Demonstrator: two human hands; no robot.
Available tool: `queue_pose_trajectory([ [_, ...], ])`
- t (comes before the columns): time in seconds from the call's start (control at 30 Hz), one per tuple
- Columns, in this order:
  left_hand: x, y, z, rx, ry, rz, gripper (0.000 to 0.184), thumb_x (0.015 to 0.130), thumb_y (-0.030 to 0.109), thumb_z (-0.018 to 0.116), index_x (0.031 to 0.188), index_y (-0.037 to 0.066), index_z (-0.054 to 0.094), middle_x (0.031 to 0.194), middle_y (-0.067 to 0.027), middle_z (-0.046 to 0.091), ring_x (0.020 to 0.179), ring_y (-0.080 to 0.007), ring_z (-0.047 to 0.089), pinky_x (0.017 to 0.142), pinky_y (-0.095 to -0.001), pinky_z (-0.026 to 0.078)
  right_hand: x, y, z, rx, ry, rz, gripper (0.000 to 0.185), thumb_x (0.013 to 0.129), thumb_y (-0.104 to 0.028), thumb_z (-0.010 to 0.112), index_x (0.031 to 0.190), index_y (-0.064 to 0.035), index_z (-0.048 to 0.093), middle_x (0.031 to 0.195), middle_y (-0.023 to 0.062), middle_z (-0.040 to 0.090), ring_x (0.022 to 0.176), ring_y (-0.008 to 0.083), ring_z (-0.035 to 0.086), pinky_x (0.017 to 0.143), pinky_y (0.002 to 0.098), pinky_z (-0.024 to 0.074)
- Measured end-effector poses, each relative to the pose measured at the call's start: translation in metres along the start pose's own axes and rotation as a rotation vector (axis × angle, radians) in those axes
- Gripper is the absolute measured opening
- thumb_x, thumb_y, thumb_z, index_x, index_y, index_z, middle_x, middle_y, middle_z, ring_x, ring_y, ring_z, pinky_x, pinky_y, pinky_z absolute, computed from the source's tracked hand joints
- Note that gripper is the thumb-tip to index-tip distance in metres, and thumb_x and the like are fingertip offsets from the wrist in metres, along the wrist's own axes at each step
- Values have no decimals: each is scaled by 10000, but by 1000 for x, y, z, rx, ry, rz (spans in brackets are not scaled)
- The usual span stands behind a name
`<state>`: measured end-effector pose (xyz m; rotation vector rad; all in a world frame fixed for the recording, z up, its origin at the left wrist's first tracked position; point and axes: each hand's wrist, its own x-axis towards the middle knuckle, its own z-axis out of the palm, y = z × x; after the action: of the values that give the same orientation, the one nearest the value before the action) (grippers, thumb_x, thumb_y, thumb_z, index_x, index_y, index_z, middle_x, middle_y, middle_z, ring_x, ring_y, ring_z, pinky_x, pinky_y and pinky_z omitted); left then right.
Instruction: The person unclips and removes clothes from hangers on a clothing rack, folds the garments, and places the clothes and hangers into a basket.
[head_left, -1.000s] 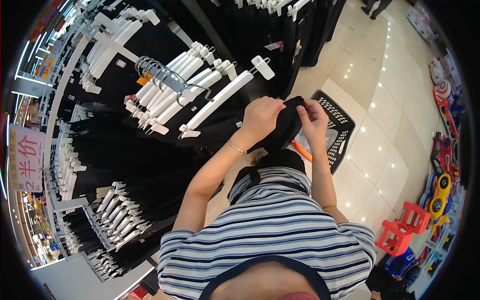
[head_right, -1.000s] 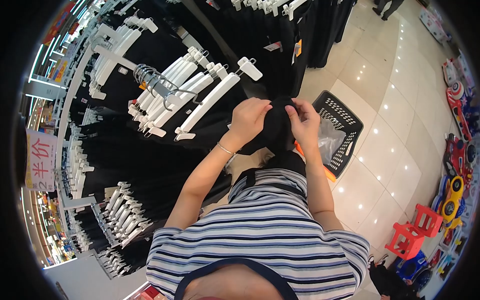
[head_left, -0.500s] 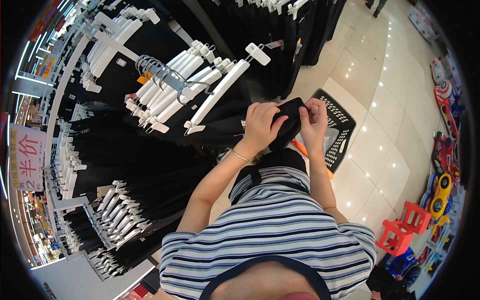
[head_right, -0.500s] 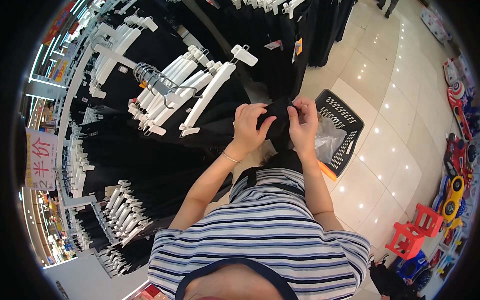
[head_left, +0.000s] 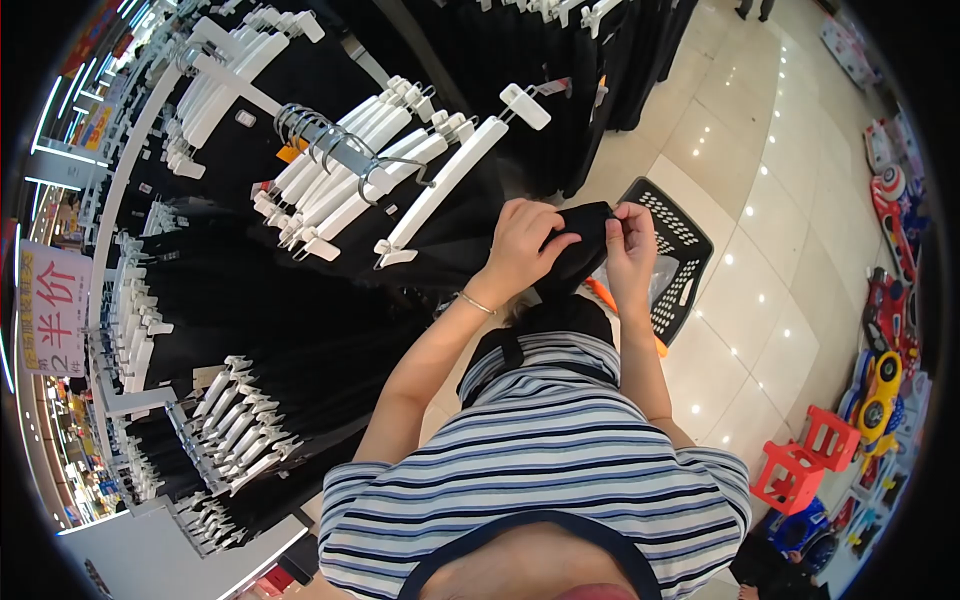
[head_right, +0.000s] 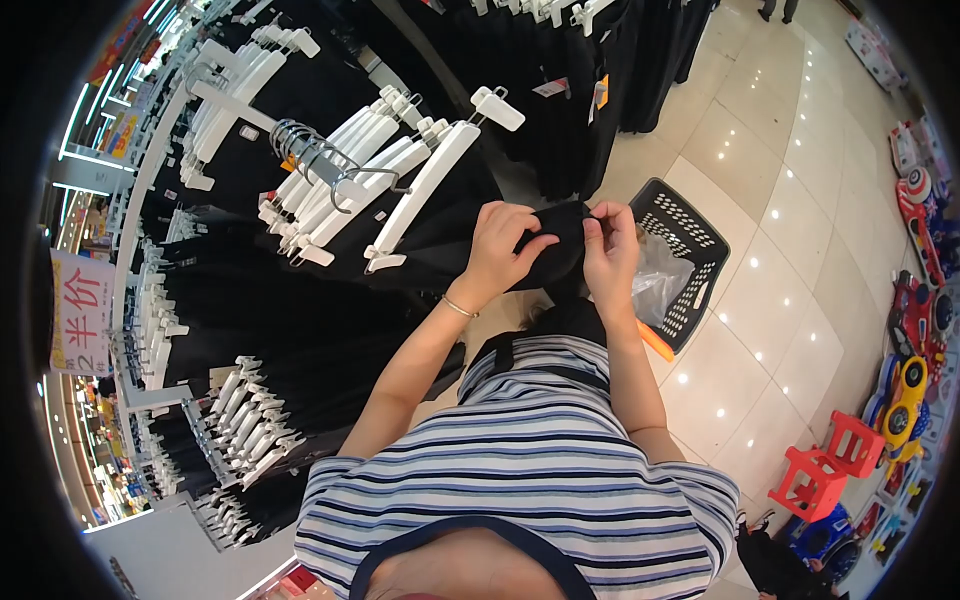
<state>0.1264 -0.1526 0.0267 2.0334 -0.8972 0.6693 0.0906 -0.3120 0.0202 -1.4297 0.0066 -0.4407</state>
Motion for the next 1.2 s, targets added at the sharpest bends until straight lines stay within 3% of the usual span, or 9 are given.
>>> queue_pose_trajectory([
  [0.2, 0, 0, 3, -65, 72, 46, 177, 670, 22, 703, 778, 16, 563, 714, -93, 588, 636, -273, 548, 594, -339, 427, 2, 2, -4, -42, -102, -5, 151, 873, 36, 532, 982, -20, 443, 879, 6, 466, 787, 67, 449, 702, 178, 380],
  [0.5, 21, 13, -12, 45, 32, 22, 191, 700, 9, 672, 886, 42, 638, 739, -82, 622, 662, -254, 580, 604, -341, 435, 5, 4, -1, -132, 23, -40, 149, 861, 52, 541, 1002, 5, 535, 898, 37, 570, 822, 78, 527, 738, 192, 414],
  [0.63, 93, 1, -36, 216, 312, 195, 124, 734, 29, 616, 854, 53, 598, 789, -71, 556, 716, -268, 516, 658, -371, 404, 4, 5, -1, -140, 23, -25, 87, 881, 4, 541, 968, -6, 538, 833, 0, 537, 746, 53, 493, 676, 170, 395],
  [0.7, 124, -8, -35, 308, 427, 62, 84, 759, 84, 638, 807, 55, 575, 777, -76, 526, 737, -267, 506, 646, -365, 404, 4, 2, 2, -121, 23, -28, 69, 892, -18, 538, 960, -12, 531, 812, -16, 517, 715, 41, 473, 648, 158, 378],
  [0.87, 116, -44, -25, 141, 144, -97, 127, 774, 136, 650, 752, 29, 584, 770, -92, 562, 724, -256, 533, 640, -330, 429, 13, -2, 2, -108, 42, -58, 48, 895, -23, 529, 940, -11, 516, 793, -17, 495, 697, 38, 447, 621, 157, 355],
  [1.0, 97, -42, -34, -83, 16, -422, 241, 756, 224, 708, 835, 26, 596, 836, -74, 562, 760, -160, 568, 652, -278, 463, 23, -1, 6, -222, 9, -125, 43, 901, -22, 516, 939, -9, 501, 769, -19, 485, 677, 39, 429, 598, 163, 338],
  [1.03, 92, -46, -33, 20, -7, -379, 308, 741, 259, 734, 871, 16, 596, 883, -77, 557, 773, -141, 583, 663, -263, 478, 25, -1, 10, -233, -25, -107, 42, 902, -21, 513, 938, -9, 496, 761, -21, 483, 671, 39, 425, 592, 165, 333],
  [1.13, 81, -48, -29, 64, -6, -487, 375, 705, 310, 737, 836, -3, 577, 795, -113, 543, 752, -236, 557, 680, -324, 470, 31, 9, 22, -204, -63, -73, 47, 884, -24, 536, 907, -8, 497, 723, 7, 517, 665, 58, 477, 600, 195, 380],
  [1.2, 84, -45, -35, 45, -179, -624, 455, 699, 371, 742, 842, -40, 608, 752, -128, 606, 712, -207, 597, 665, -294, 487, 31, 18, 29, -139, -83, -63, 44, 886, -23, 531, 906, -7, 495, 730, 6, 524, 673, 60, 482, 613, 195, 383],
])
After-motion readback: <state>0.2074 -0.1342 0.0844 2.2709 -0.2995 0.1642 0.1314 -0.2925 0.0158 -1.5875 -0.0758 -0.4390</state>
